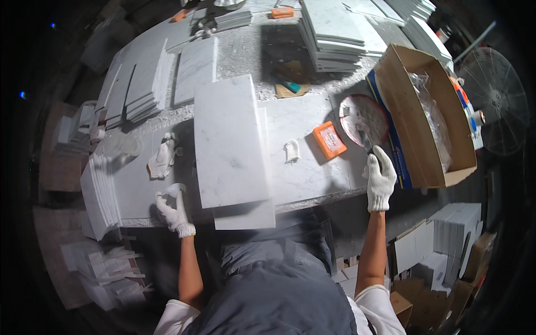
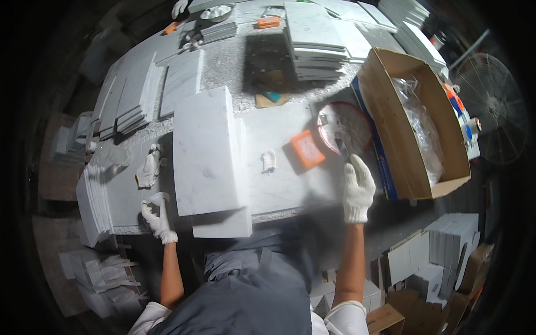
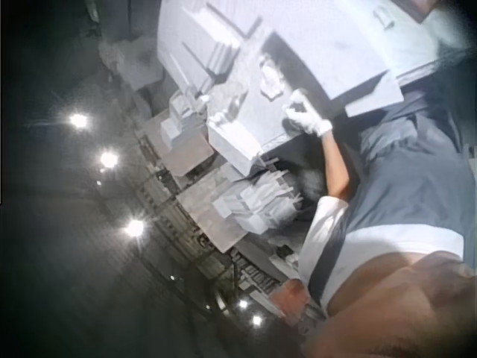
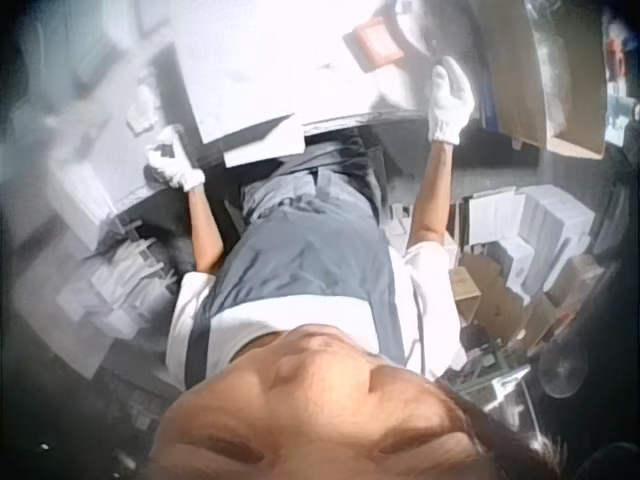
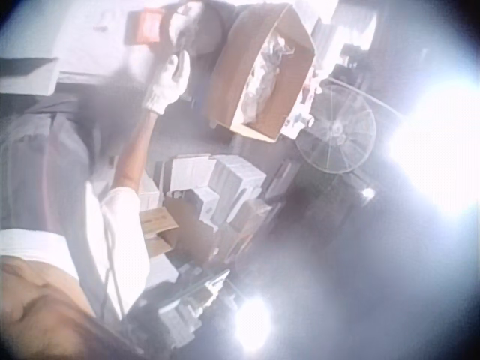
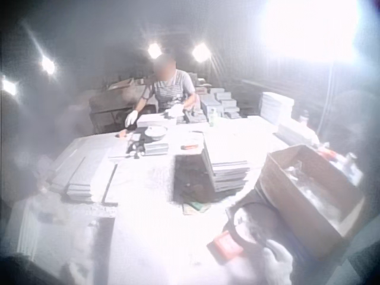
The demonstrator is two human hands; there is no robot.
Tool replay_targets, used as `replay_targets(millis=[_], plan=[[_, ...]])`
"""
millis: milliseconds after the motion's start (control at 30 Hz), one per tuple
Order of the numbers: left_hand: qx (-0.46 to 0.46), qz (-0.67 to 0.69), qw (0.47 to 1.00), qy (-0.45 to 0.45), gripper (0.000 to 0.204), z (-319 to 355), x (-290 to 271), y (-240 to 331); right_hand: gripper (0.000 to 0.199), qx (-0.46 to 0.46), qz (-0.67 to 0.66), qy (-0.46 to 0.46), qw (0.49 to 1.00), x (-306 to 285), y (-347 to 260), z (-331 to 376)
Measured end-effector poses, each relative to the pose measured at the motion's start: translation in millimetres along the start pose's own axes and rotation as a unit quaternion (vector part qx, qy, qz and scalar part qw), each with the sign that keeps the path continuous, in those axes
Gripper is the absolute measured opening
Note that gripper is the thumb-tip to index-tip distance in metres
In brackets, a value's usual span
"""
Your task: The person scrubs and scrapes a white rectangular tile on a workbench using a small orange sponge and a metal scraper. They repeatedly apply a liquid from a spray bottle, wipe the surface, and scrape off residue. The person stacks the cleaned tile with others on the table.
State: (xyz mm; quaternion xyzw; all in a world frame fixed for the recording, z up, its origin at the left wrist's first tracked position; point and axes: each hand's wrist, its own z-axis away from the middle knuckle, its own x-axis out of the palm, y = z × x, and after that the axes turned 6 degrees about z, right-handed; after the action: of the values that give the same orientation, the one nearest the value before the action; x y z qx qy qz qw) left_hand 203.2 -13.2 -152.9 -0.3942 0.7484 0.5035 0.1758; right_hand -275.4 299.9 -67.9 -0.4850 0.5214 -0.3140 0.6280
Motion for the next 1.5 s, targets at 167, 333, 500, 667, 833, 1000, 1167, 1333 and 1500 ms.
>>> replay_targets(millis=[167, 333, 500, 667, 833, 1000, 1167, 1333, 1500], plan=[[-0.033, 0.085, 0.996, -0.013, 0.065, -11, 7, 10, 0.033, -0.063, 0.050, 0.004, 0.997, 17, -1, -23], [-0.086, 0.174, 0.981, -0.011, 0.051, -16, 15, 10, 0.029, -0.020, 0.116, -0.022, 0.993, 30, -12, -30], [-0.064, 0.172, 0.983, -0.011, 0.050, -12, 15, 8, 0.029, -0.001, 0.127, -0.021, 0.992, 38, -8, -36], [-0.054, 0.160, 0.985, -0.018, 0.052, -12, 11, 18, 0.030, 0.009, 0.106, -0.036, 0.994, 38, -2, -41], [-0.096, 0.149, 0.981, -0.074, 0.058, -17, 2, 37, 0.031, 0.068, 0.042, -0.038, 0.996, 36, -6, -39], [-0.130, 0.110, 0.979, -0.115, 0.062, -28, -2, 49, 0.031, 0.094, 0.031, -0.038, 0.994, 36, -4, -38], [-0.131, 0.058, 0.974, -0.175, 0.061, -47, -7, 61, 0.032, 0.038, 0.031, -0.026, 0.998, 38, 3, -38], [-0.112, -0.027, 0.970, -0.212, 0.060, -56, -10, 85, 0.033, 0.114, -0.012, -0.046, 0.992, 34, 10, -38], [-0.125, -0.078, 0.960, -0.237, 0.062, -64, -7, 86, 0.031, 0.007, -0.007, 0.009, 1.000, 36, 8, -38]])
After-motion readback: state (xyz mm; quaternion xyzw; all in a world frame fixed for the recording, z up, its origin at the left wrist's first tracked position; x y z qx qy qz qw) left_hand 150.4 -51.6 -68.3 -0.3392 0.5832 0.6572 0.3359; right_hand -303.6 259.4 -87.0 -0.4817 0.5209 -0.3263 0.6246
